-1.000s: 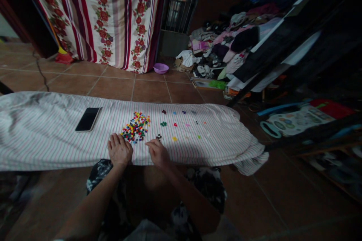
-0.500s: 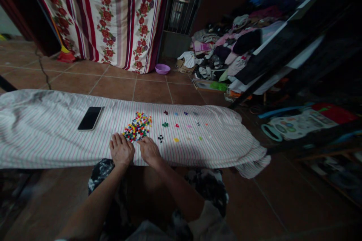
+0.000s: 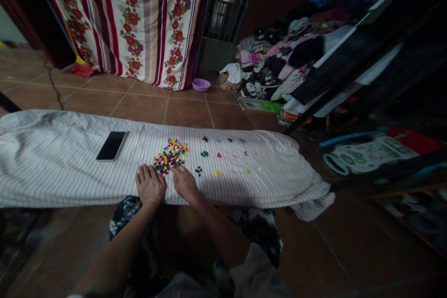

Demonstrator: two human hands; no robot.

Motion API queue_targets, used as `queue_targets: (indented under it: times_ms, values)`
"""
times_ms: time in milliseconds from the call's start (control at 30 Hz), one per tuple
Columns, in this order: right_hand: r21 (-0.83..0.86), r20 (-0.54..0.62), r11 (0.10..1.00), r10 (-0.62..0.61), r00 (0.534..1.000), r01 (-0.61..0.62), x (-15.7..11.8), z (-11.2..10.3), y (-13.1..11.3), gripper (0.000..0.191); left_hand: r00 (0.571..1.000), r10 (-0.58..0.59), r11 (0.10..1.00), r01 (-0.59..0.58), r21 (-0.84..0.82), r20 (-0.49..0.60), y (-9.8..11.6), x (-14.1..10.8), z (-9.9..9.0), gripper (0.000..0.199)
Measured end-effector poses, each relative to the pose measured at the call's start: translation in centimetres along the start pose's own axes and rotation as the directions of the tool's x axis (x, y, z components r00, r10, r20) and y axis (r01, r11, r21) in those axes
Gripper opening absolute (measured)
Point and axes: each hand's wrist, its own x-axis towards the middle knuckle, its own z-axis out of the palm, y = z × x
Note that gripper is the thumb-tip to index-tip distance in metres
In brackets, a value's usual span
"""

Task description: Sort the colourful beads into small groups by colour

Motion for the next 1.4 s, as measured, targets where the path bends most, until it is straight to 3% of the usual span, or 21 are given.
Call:
queue_targets:
  times_ms: [367, 867, 1200, 1400]
  values:
    - [0.032, 0.038, 0.997, 0.070, 0.997, -0.071, 0.9, -0.5, -1.2, 0.036, 1.000, 0.004, 1.000, -0.004, 0.018, -0.004, -0.2, 0.0, 0.3, 0.060]
    - [0.045, 0.071, 0.999, -0.001, 0.997, -0.002, 0.8, -0.3, -1.7, 0.039, 1.000, 0.003, 1.000, -0.003, 0.017, -0.025, -0.1, 0.0, 0.2, 0.059]
    - [0.041, 0.076, 0.997, 0.056, 0.996, -0.059, 0.8, -1.0, -1.9, 0.032, 1.000, 0.007, 1.000, -0.007, 0.009, -0.029, -0.2, 0.0, 0.5, 0.058]
    - [0.017, 0.091, 0.999, 0.030, 0.995, -0.032, 1.0, -0.9, -1.8, 0.034, 1.000, 0.004, 1.000, -0.004, 0.014, -0.015, -0.1, 0.0, 0.1, 0.058]
